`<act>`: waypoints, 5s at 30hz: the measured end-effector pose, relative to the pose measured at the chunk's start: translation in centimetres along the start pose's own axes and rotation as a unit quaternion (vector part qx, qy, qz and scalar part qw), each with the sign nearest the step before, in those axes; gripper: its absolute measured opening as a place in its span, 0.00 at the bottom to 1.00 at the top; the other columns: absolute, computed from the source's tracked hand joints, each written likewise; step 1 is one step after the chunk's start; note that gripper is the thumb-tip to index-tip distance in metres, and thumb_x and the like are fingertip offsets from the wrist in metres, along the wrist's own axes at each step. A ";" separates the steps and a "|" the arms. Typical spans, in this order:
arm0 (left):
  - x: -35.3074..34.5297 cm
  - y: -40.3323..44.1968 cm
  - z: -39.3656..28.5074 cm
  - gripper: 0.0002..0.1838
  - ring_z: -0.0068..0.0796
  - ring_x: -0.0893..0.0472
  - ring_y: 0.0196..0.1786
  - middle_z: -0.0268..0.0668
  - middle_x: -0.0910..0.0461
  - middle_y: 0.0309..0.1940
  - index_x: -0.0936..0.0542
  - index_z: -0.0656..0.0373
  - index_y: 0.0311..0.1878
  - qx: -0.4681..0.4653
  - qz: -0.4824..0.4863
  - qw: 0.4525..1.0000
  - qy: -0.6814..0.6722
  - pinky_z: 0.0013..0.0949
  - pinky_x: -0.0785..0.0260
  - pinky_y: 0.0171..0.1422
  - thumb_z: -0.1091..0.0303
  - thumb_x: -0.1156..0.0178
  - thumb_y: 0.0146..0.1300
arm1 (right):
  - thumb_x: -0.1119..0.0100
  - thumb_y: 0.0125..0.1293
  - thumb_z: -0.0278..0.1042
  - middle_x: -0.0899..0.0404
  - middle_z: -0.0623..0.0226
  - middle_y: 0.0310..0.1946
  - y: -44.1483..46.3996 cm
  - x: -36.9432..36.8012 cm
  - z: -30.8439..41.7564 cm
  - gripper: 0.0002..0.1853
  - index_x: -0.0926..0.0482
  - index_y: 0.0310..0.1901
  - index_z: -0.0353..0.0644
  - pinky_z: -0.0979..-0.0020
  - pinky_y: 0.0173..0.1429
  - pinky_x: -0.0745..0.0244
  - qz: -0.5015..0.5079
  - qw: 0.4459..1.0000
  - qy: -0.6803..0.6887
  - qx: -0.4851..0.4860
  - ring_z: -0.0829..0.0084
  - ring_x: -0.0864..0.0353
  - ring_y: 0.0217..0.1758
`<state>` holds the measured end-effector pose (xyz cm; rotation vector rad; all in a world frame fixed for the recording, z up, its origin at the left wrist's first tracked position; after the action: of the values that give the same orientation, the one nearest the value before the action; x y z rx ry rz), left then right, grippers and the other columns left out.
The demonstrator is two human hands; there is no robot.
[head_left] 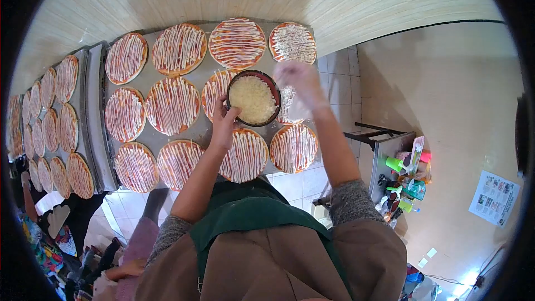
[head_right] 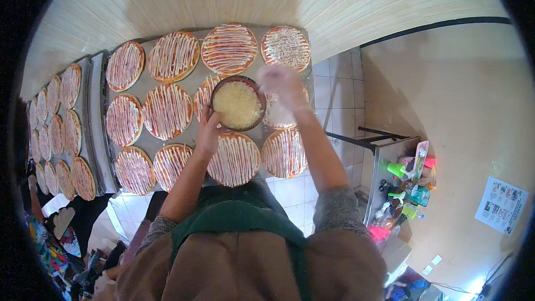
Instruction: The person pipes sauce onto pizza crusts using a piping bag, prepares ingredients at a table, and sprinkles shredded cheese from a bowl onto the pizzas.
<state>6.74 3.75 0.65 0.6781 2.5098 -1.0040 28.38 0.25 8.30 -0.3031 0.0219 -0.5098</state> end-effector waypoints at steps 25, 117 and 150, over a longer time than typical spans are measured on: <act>3.6 -2.3 0.6 0.27 0.26 0.26 0.49 0.34 0.29 0.48 0.41 0.54 0.61 -0.009 -0.002 0.999 -0.035 0.32 0.29 0.44 0.70 0.46 0.57 | 0.42 0.59 0.31 0.20 0.61 0.38 0.2 -3.3 1.2 0.10 0.21 0.39 0.34 0.75 0.45 0.26 0.186 0.982 -0.030 -0.025 0.74 0.21 0.40; 11.2 -34.0 17.6 0.25 0.34 0.24 0.50 0.37 0.26 0.52 0.34 0.57 0.58 -0.029 -0.109 0.987 -0.116 0.36 0.31 0.51 0.60 0.48 0.57 | 0.53 0.57 0.39 0.19 0.53 0.32 -13.7 13.2 -22.1 0.15 0.18 0.31 0.41 0.60 0.42 0.24 -0.082 0.741 -0.666 0.000 0.56 0.18 0.36; 7.9 -25.9 20.7 0.24 0.29 0.25 0.43 0.35 0.27 0.42 0.38 0.54 0.57 -0.043 -0.086 0.995 -0.039 0.36 0.28 0.41 0.68 0.47 0.56 | 0.50 0.59 0.39 0.22 0.48 0.31 -28.0 -3.5 -8.2 0.13 0.20 0.36 0.38 0.57 0.49 0.29 0.125 0.853 -0.483 0.154 0.54 0.22 0.43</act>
<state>-11.04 -25.04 -3.28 0.3951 2.5602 -0.9524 11.15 -23.59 8.47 -0.2098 -0.9863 -0.0512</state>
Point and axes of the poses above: each hand's wrist, its own y-axis towards the middle knuckle, its own x-axis out of the back of the hand, z = x × y, the point moved 10 cm from there along y, towards the middle knuckle
